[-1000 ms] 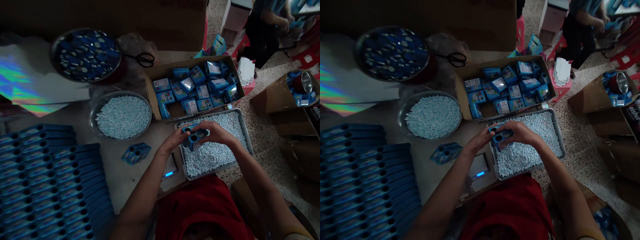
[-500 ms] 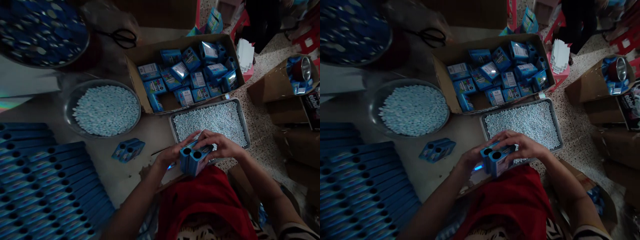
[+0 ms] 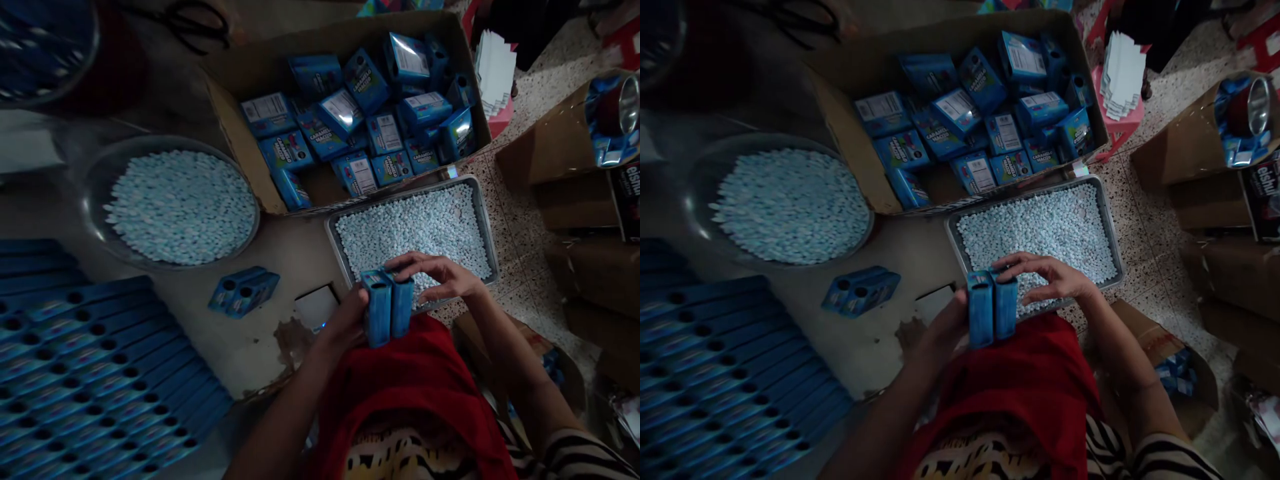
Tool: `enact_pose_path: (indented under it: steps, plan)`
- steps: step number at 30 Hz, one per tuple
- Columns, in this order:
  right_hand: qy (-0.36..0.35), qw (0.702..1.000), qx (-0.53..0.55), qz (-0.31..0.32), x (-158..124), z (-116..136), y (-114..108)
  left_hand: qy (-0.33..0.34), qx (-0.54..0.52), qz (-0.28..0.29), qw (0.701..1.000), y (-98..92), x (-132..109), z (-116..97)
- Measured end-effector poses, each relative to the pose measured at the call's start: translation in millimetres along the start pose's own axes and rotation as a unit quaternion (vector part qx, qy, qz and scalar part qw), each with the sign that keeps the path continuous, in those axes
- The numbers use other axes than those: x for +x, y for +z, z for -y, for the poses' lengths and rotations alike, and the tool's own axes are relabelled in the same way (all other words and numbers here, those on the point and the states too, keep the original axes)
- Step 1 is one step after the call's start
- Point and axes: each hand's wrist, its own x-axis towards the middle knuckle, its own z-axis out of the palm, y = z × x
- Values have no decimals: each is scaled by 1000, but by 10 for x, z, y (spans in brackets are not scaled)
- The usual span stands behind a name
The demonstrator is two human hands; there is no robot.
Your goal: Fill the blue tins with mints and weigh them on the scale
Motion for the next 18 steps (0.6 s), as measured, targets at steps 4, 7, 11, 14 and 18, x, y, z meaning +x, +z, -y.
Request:
enact_pose_path:
  steps: [4,7,11,14,18]
  plan:
    - [105,986,20,-124,-96,-226,313,14,134,-93,987,-38,191,-51]
    - [144,962,-53,-226,-54,-421,617,56,130,-117,983,43,216,18]
    - [129,938,-117,-300,-28,-597,727,118,147,-139,972,147,136,112]
    - [131,947,-112,-271,-70,-710,637,102,148,-103,978,121,81,118]
    - [112,961,-90,-235,-109,-866,622,21,102,-16,994,-22,71,126]
